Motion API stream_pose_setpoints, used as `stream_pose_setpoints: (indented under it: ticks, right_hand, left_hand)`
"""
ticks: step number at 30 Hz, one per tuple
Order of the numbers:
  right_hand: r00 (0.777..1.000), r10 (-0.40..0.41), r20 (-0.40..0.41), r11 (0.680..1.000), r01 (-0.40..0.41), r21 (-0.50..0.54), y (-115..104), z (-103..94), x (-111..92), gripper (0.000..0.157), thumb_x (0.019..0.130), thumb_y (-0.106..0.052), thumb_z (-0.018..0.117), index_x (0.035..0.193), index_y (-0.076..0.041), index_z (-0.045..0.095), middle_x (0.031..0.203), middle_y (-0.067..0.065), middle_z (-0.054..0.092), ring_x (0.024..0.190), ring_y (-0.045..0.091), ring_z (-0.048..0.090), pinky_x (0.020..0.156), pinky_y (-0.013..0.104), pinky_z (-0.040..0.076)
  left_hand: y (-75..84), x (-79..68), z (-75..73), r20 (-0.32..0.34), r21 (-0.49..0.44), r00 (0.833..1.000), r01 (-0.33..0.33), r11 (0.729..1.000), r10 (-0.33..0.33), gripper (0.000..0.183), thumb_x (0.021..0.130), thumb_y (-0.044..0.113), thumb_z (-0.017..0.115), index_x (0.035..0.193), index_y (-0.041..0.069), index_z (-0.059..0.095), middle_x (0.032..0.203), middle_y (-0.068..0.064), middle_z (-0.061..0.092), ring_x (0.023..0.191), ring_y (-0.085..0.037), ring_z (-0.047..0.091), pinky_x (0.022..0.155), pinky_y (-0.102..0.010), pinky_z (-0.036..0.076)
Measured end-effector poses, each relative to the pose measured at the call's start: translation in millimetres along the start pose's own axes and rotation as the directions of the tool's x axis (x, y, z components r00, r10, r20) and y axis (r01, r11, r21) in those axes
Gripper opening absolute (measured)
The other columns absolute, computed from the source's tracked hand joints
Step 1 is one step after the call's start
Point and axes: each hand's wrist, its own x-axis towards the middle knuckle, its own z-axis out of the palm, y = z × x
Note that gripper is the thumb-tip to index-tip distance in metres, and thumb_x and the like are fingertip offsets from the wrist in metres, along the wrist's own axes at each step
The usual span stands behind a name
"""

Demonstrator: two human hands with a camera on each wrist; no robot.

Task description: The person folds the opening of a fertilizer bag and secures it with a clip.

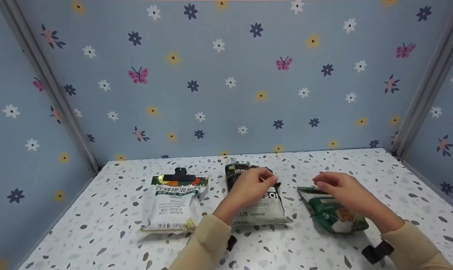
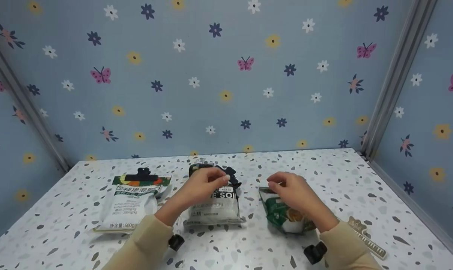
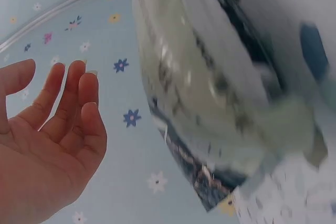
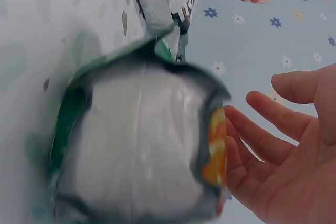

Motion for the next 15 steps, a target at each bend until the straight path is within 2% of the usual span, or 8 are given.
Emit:
stream_pose_setpoints:
  ticks: [8,13,15]
  right_hand:
    - [0.998,0.009,-0.064,1.0,-0.01,-0.027,16,-29.7,-14,0.046,0.097,-0.045,0.045,0.126,-0.01,0.056,0.121,0.012,0.058,0.109,0.03,0.054,0.087,0.047,0.046]
    - [0.994,0.046,-0.099,0.999,-0.048,-0.024,24,-41.5,-16,0.051,0.097,-0.048,0.043,0.128,-0.009,0.054,0.124,0.015,0.056,0.112,0.033,0.052,0.089,0.05,0.045]
    - [0.992,0.072,-0.101,0.997,-0.074,-0.019,29,-44.3,-16,0.051,0.096,-0.048,0.043,0.129,-0.009,0.053,0.124,0.016,0.055,0.111,0.035,0.052,0.084,0.047,0.047]
  left_hand:
    - [17.6,9.0,26.5,0.062,-0.084,0.998,-0.01,0.996,0.015,0.018,0.092,0.042,0.057,0.099,0.028,0.065,0.091,0.016,0.06,0.083,-0.004,0.056,0.074,-0.028,0.047]
    - [29.9,16.7,45.0,0.086,-0.111,0.996,-0.011,0.994,0.021,0.023,0.091,0.046,0.056,0.104,0.029,0.063,0.099,0.016,0.06,0.089,-0.004,0.056,0.078,-0.029,0.047]
    - [34.1,20.0,52.8,0.085,-0.116,0.996,0.002,0.993,0.008,0.027,0.09,0.049,0.056,0.107,0.029,0.062,0.104,0.015,0.06,0.094,-0.004,0.056,0.081,-0.03,0.046]
